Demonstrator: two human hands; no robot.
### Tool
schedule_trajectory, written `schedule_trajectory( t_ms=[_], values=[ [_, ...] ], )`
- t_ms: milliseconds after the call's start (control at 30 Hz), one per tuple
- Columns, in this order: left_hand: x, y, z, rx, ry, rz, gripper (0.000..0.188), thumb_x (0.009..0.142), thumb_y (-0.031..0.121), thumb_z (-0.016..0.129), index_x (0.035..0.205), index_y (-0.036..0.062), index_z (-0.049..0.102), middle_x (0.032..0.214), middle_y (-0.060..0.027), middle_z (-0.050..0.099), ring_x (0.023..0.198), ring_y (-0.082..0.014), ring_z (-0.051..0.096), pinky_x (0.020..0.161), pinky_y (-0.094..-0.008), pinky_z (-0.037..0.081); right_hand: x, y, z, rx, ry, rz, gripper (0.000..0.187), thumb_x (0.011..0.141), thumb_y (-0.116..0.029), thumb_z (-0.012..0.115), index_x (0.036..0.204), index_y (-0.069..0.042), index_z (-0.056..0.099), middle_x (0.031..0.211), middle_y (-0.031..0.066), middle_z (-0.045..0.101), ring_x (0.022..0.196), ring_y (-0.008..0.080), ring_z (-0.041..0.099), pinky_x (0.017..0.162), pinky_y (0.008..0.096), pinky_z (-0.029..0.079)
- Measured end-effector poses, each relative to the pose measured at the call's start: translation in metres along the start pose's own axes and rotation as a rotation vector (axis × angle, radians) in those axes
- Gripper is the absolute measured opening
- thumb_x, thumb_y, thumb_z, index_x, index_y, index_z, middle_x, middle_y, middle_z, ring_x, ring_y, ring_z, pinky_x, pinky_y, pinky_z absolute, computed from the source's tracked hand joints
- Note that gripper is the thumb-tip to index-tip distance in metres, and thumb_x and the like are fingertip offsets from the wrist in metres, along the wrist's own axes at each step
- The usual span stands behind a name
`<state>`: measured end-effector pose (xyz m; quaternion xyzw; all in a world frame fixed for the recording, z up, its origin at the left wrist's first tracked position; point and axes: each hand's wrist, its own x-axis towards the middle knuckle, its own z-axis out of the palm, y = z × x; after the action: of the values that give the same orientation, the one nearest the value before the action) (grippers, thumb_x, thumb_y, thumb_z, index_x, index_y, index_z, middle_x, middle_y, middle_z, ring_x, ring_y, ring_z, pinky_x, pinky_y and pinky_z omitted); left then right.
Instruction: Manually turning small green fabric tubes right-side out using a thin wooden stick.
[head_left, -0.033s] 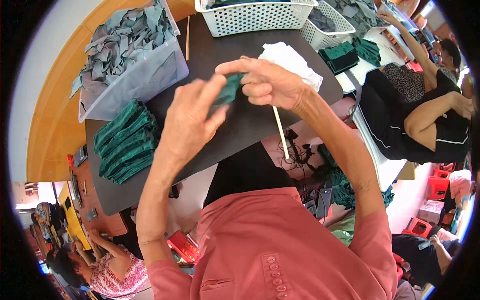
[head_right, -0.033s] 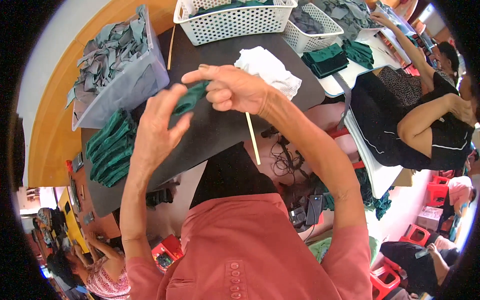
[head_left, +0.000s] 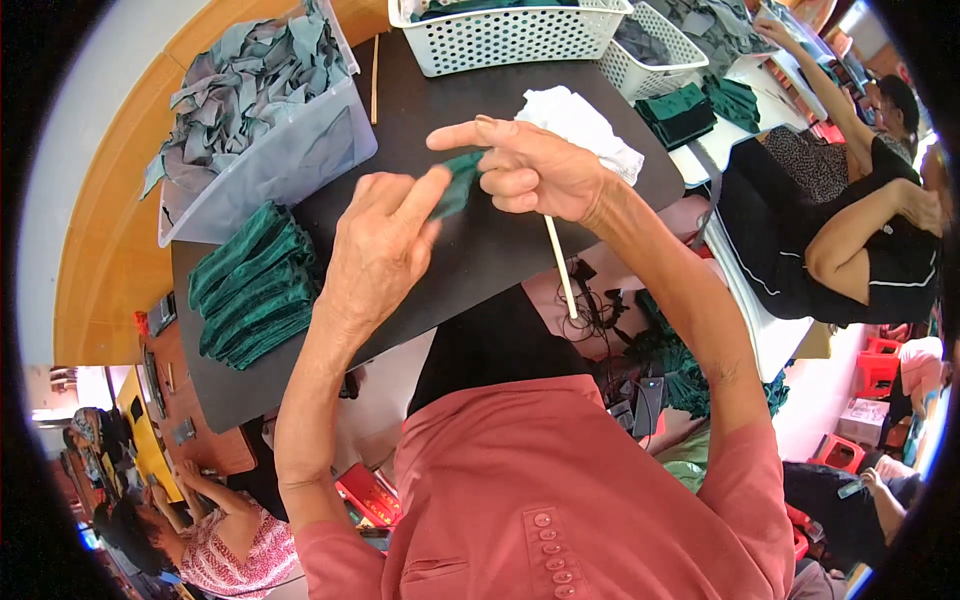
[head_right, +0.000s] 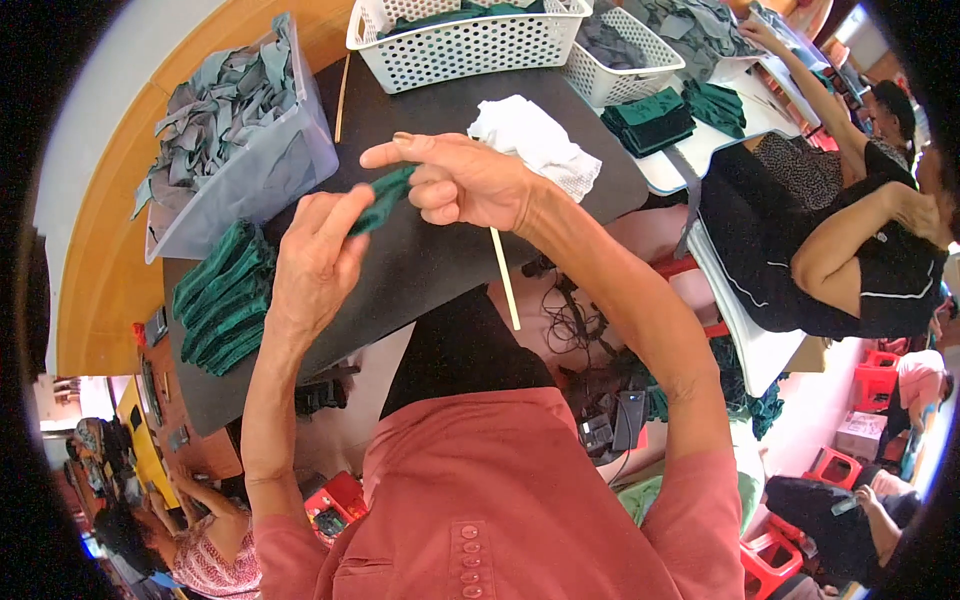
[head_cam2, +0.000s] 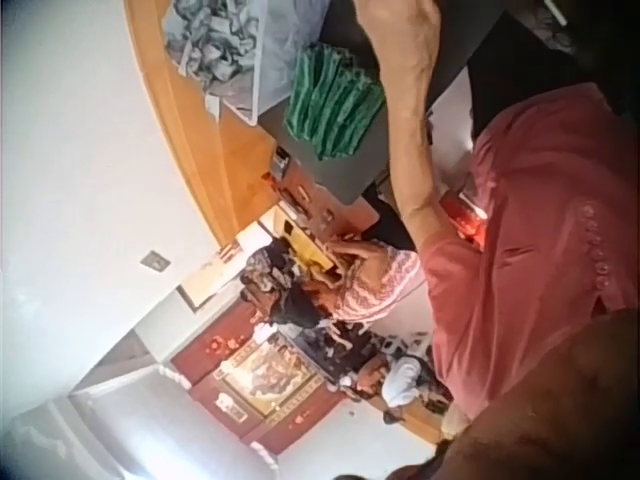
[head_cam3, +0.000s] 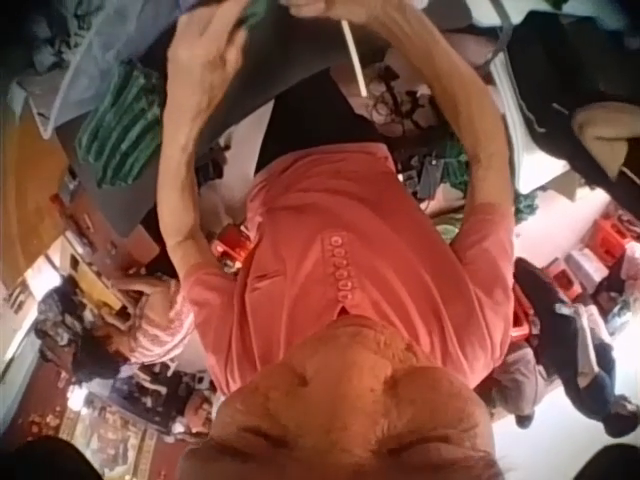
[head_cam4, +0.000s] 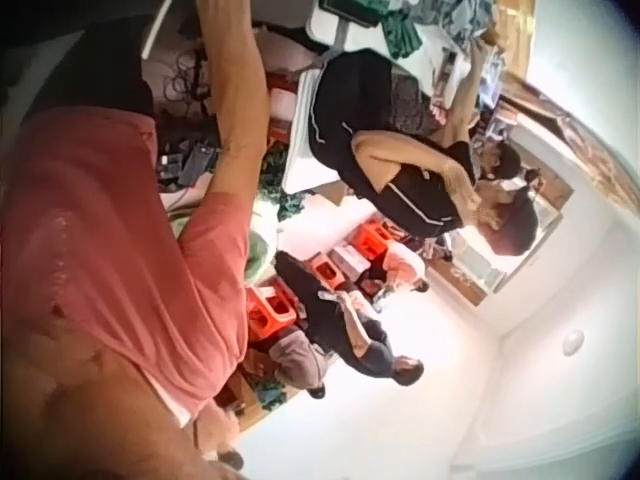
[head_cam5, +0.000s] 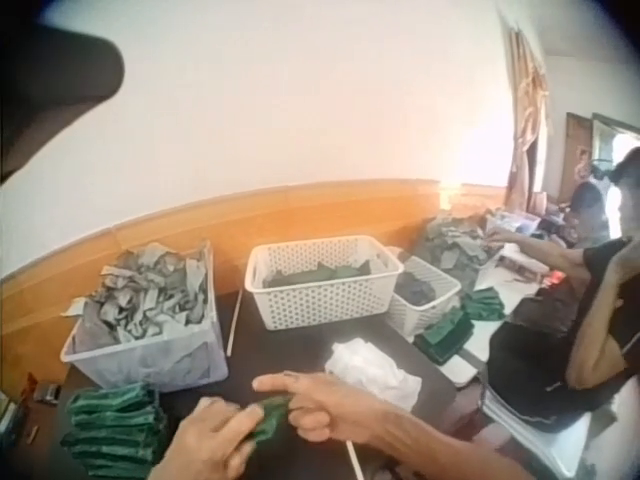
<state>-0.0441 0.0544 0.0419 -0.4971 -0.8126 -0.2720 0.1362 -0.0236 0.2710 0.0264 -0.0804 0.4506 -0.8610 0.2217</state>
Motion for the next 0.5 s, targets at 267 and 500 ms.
schedule_trajectory(
  t_ms=[267, 500],
  values=[
    [-0.01, -0.007, -0.012, -0.722, 0.129, -0.486, 0.018, 0.092, 0.01, 0.048, 0.098, -0.0004, 0.062, 0.065, -0.004, 0.057, 0.063, -0.0092, 0.052, 0.064, -0.025, 0.044, -0.034, -0.028, -0.063, -0.314, 0.009, -0.255, 0.058, 0.093, -0.037, 0.054, 0.135, 0.001, 0.04, 0.119, 0.0129, 0.059, 0.058, 0.001, 0.042, 0.049, 0.0138, 0.037],
    [-0.006, 0.006, -0.021, -0.716, -0.004, -0.695, 0.03, 0.094, 0.028, 0.049, 0.085, 0.0027, 0.061, 0.059, 0.0006, 0.05, 0.062, -0.0077, 0.051, 0.063, -0.0237, 0.037, 0.004, 0.006, 0.025, -0.965, -0.078, -0.267, 0.051, 0.082, -0.029, 0.064, 0.124, -0.003, 0.05, 0.105, 0.0122, 0.061, 0.097, 0.0186, 0.058, 0.085, 0.0315, 0.047]
  ],
)
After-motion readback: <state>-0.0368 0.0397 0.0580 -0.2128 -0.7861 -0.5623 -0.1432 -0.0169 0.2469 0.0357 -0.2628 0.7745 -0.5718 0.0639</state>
